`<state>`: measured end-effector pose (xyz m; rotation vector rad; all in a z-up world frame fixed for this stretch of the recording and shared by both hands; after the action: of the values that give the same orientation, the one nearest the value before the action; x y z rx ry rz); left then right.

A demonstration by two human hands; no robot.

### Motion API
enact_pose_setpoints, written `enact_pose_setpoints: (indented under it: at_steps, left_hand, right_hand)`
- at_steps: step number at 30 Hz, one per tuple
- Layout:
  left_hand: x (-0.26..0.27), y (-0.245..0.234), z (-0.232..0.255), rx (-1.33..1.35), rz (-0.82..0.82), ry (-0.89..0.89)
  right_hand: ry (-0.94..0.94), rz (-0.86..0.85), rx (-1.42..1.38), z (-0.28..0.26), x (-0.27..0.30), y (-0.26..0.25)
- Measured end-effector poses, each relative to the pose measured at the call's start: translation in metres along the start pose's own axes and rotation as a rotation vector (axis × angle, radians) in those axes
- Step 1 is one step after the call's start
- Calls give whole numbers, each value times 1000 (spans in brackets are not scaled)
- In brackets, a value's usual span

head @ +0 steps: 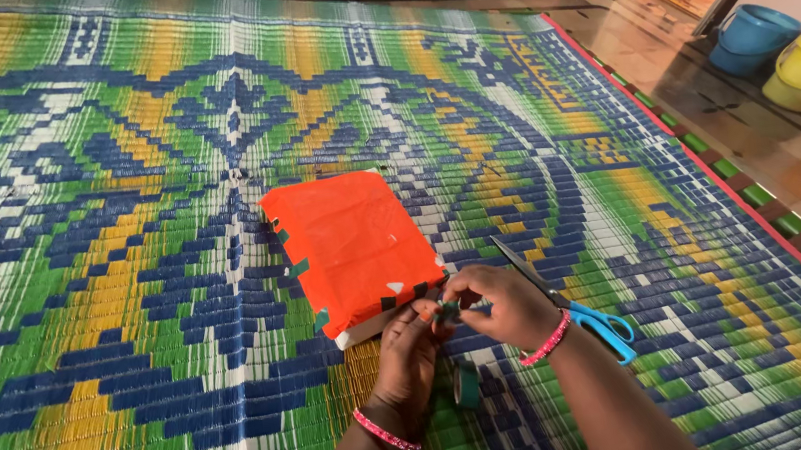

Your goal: The person wraps a book with orange paper, folding the edges and securing them with green tape. They use scissors to cut tape and smooth the cover, then flip the book to finish the other side.

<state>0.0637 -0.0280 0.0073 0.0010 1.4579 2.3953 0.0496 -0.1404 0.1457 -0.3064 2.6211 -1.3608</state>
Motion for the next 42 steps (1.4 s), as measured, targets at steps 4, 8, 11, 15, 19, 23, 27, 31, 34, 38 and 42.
enact_pose_setpoints:
  at_steps: [4,8,11,15,19,23,27,31,34,38,42]
  left_hand:
    - [3,12,10,-7,-20,6]
    - [9,17,11,-16,-2,-28]
    - [11,15,10,-34,21,-85]
    - [12,13,8,-42,-34,-57]
    - [10,25,16,-150,4,89]
    - [27,84,28,-588,-170,170]
    - [35,139,74,-778,-302,394]
    - [21,138,138,-709,-53,542]
    - [16,127,189,-921,105,693]
    - [7,108,223,-1489,98,671]
    - [2,95,199,-2011,-319,603]
  right_hand:
    - [-344,198,39,-24,15,-11]
    - [-412,267,108,-27,20,-13]
    - [-417,285,151,-27,16,-12]
    - [-478,287,154,-19,21,-17]
    - [-506,334,-204,1,26,-42]
    - [-418,253,-454,19,20,-35]
    - [-297,295,-95,9,-3,1]
    - [-573,422,108,-29,10,23]
    - [-429,366,176,-35,4,27]
    - [-446,386,218,-44,7,27]
    - [-404,344,229,-43,6,28]
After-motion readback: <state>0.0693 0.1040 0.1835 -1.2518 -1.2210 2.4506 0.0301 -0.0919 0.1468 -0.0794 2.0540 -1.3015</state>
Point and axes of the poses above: each hand's wrist, its own x-axis away from the middle knuckle, its own y-axis out of the palm, z = x × y, the point moved 7 cm from there along -x, towards the middle knuckle, and after that the axes turned 8 degrees about y, right-handed, at the moved point
